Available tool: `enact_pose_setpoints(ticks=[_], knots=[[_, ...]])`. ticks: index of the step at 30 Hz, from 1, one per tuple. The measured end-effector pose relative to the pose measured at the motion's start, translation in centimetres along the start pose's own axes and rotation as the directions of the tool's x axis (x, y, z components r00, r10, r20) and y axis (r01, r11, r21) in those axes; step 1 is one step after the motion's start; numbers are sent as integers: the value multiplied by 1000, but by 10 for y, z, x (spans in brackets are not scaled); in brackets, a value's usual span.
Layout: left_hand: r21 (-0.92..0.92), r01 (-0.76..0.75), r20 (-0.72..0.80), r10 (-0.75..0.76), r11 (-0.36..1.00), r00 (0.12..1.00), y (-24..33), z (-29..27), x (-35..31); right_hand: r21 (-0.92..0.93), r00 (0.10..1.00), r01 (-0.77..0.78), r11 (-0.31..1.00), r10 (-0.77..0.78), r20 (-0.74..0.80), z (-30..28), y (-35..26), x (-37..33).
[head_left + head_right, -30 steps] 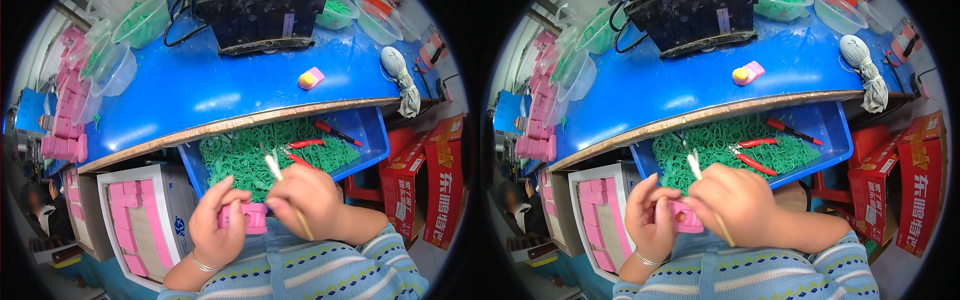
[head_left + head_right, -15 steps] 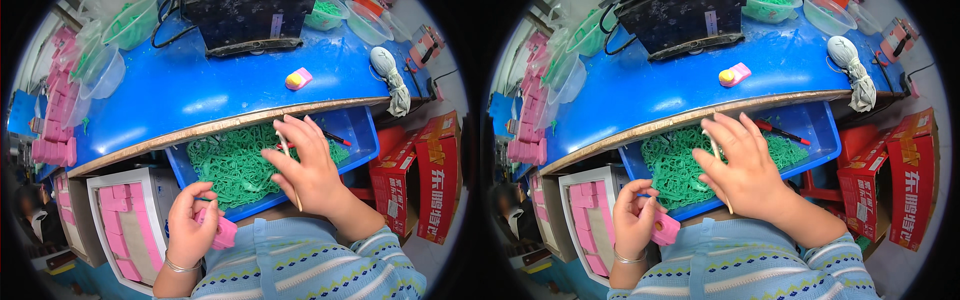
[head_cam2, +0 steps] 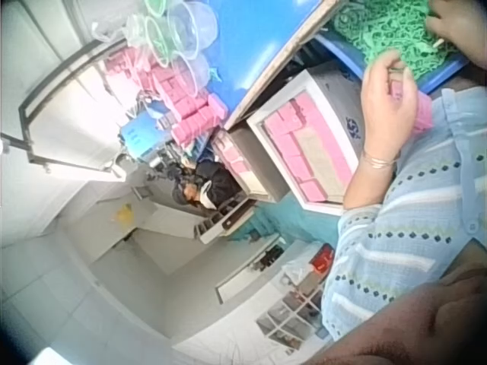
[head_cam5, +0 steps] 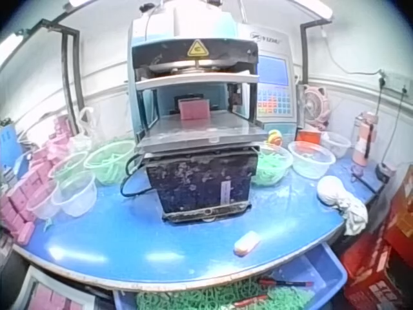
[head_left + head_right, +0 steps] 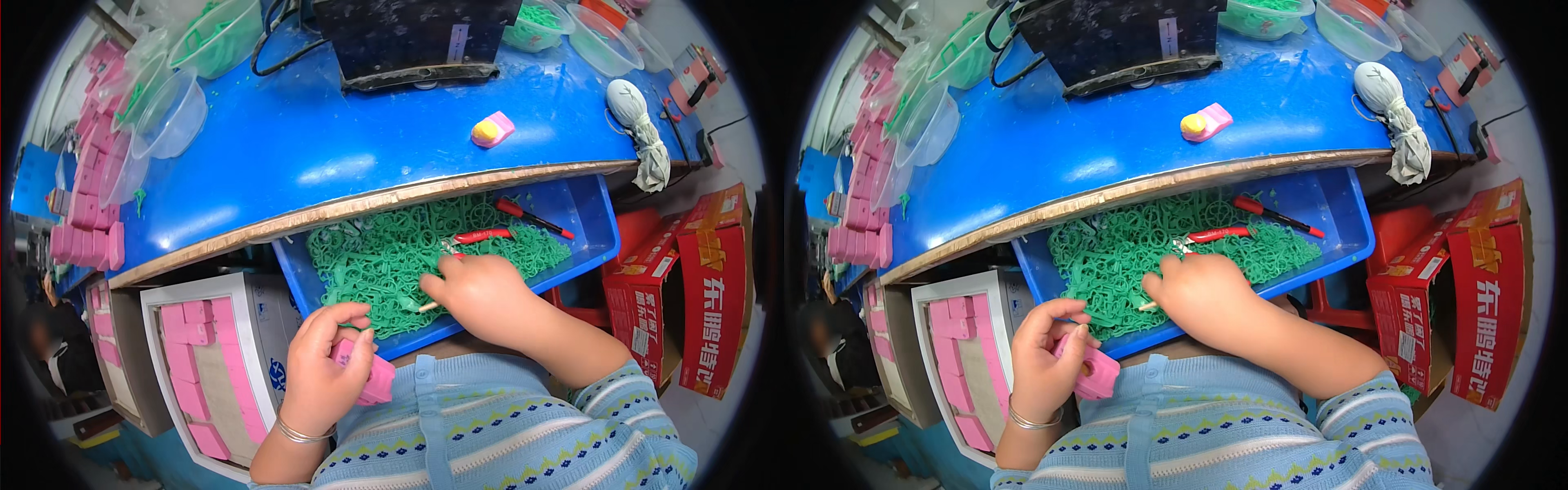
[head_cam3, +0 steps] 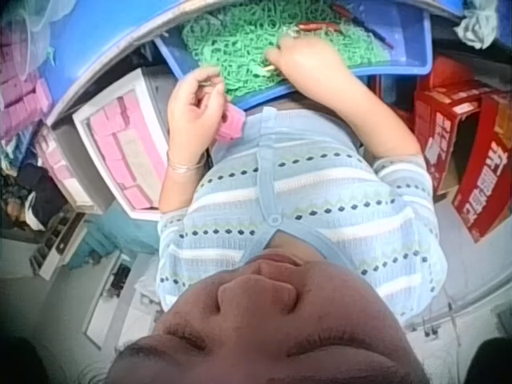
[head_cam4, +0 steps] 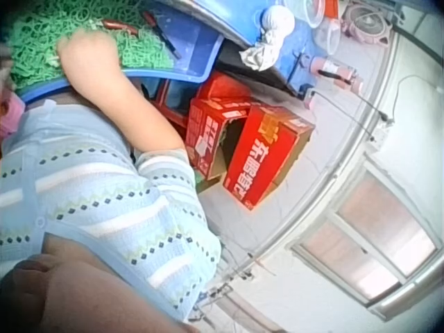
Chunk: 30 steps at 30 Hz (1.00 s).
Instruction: Using a tool to insert small green components into a pink molded part.
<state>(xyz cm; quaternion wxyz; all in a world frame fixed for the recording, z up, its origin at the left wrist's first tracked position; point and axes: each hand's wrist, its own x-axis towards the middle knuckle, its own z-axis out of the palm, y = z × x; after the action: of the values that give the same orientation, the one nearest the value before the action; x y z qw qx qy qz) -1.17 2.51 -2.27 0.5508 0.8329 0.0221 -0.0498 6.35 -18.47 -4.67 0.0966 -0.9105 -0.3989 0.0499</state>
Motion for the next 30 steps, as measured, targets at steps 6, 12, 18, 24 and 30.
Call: enact_pose_setpoints(ticks=[6,12,18,24,30], knots=[[-48,12,-19,-13,999,1000,2,1,0,245,1000,-14,969,18,-15,-10,6,0],[-142,11,27,-7,990,1000,10,0,2,889,1000,5,458,16,-14,-40,0,-4],[-230,-149,172,191,962,966,19,-2,12,931,991,130,342,-62,-115,-40,-12,-10],[-485,-143,98,216,863,972,16,2,7,995,993,-96,24,-68,98,-34,-11,-14],[-460,-86,78,137,884,987,24,4,4,874,979,-205,-441,-105,176,-28,-14,-13]])
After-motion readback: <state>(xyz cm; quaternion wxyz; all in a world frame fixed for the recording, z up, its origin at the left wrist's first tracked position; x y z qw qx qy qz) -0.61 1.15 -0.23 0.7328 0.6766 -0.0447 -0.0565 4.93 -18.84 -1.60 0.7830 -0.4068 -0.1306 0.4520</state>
